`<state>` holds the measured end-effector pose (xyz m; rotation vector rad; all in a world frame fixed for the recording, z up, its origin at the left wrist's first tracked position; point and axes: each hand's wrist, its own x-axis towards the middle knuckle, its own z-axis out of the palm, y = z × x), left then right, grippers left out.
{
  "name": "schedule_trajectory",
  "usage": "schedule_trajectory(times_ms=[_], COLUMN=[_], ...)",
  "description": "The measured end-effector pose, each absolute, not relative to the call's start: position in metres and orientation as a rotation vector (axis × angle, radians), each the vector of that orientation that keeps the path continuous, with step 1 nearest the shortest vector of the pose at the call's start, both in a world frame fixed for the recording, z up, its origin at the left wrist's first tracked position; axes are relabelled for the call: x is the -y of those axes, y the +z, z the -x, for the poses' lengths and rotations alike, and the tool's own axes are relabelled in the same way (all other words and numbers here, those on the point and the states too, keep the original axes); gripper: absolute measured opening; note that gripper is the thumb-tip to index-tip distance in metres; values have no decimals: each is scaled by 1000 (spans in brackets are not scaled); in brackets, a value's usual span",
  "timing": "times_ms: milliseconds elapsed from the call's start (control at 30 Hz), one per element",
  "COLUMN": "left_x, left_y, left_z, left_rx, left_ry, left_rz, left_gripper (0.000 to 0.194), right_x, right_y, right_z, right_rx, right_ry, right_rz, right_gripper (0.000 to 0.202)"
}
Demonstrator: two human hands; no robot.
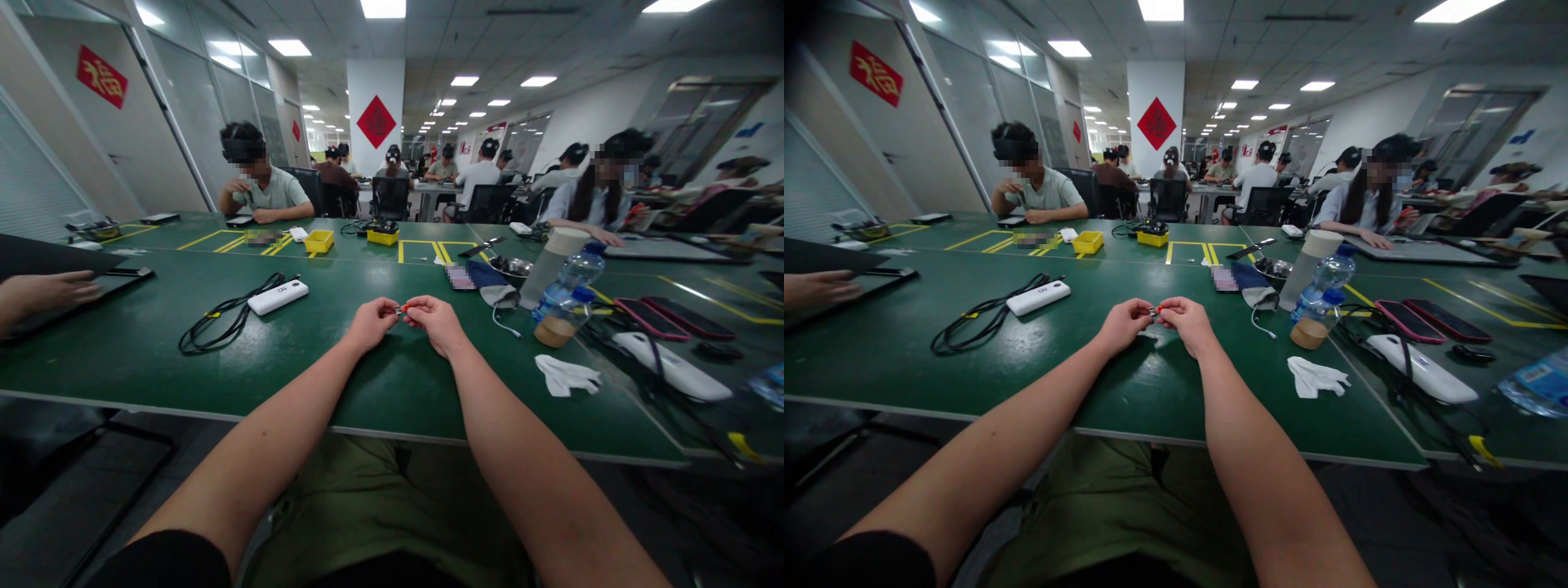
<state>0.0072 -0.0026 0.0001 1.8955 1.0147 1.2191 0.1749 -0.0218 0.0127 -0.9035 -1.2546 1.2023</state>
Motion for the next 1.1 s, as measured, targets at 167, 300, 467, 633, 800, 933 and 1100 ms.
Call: schedule_trajectory(times_ms=[167, 300, 467, 633, 800, 933, 1100], left_x=[7, 10, 10, 9, 8, 9, 10], left_y=[4, 5, 6, 5, 5, 6, 6], left_z=[-6, -6, -6, -6, -7, -7, -7], left_rx=[-1101, -1130, -1141, -1151, -1109, -1113, -1131], left_ry=[1284, 1304, 1287, 1270, 1286, 1283, 1273], left_rz=[-2065, -2107, -2110, -2093, -2106, -2098, -2102], left_gripper=[19, 18, 19, 20, 19, 18, 19], right_x=[22, 23, 23, 21, 20, 22, 23], right_y=[14, 14, 13, 11, 9, 10, 11], right_z=[-175, -174, -174, -175, -175, -174, -172], right_rx=[1242, 1246, 1259, 1273, 1281, 1306, 1350], right_ry=[1224, 1228, 1214, 1205, 1194, 1169, 1102], right_rz=[901, 918, 926, 933, 916, 909, 933], right_gripper=[27, 28, 28, 29, 31, 30, 30])
